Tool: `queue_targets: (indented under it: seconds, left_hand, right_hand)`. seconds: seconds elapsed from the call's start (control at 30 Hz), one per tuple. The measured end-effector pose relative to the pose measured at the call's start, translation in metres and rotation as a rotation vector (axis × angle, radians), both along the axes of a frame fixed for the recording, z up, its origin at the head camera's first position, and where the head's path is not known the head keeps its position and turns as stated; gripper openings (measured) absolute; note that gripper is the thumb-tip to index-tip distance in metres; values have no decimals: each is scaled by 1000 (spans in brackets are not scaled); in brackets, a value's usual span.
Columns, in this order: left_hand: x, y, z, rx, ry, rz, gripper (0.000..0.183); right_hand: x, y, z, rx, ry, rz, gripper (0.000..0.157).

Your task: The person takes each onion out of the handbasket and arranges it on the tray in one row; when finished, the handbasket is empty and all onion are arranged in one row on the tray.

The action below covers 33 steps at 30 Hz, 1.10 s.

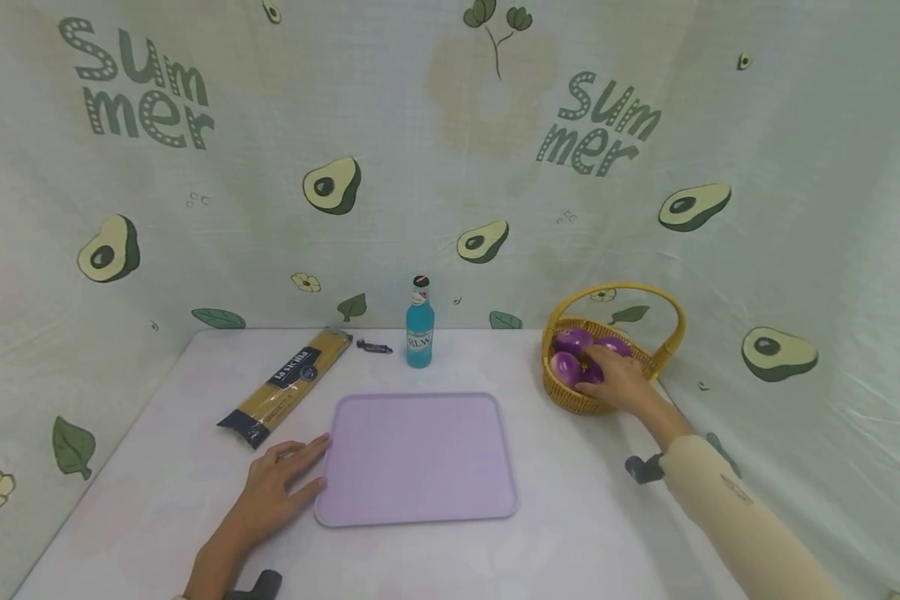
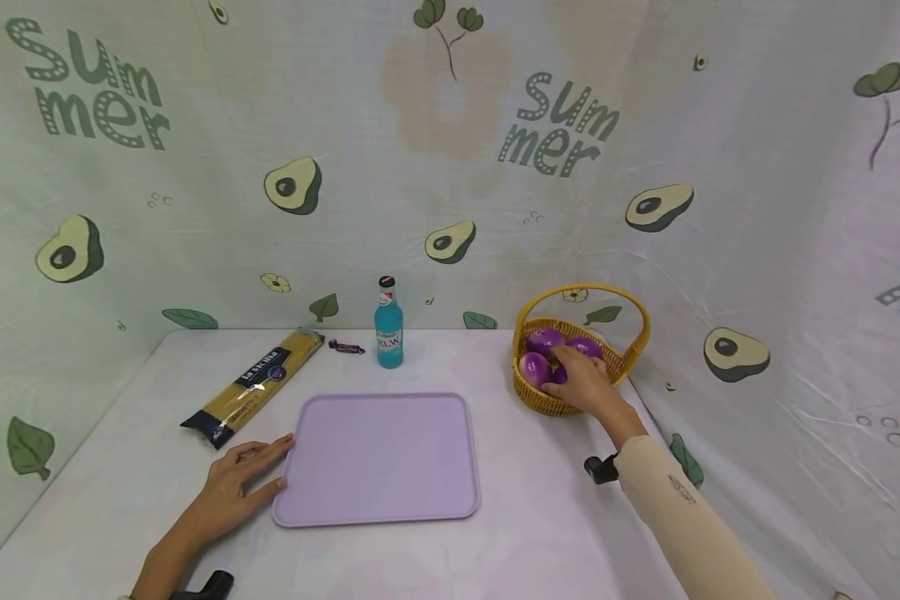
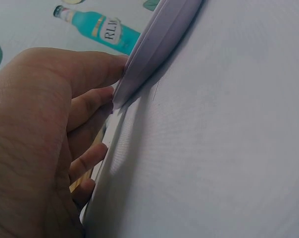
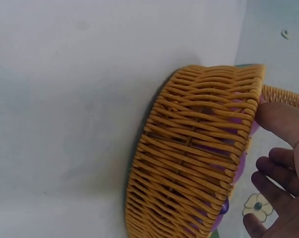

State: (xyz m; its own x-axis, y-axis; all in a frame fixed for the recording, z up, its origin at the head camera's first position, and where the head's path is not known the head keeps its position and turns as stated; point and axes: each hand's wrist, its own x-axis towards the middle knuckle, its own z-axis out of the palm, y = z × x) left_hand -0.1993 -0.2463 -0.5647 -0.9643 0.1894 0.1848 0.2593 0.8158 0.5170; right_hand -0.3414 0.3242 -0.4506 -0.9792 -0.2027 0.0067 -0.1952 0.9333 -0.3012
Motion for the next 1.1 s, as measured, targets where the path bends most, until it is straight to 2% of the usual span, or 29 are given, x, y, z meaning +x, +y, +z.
queue_targets:
  seconds: [0.4, 0.77, 0.93, 1.1]
  left_hand:
    - [0, 0, -2, 6, 15, 8, 59]
    - [-3, -4, -5, -9, 16, -13, 59]
    - [-4, -4, -7, -13, 32, -21, 58]
    - [-2, -2, -6, -7, 18, 6, 58]
  right_hand:
    - [-21, 3, -7, 34, -15, 51, 82]
    - [-14, 7, -20, -35, -63, 77, 81]
    - [-18, 9, -23, -39, -42, 110, 79]
    - [-25, 8, -23, -53, -51, 131, 77]
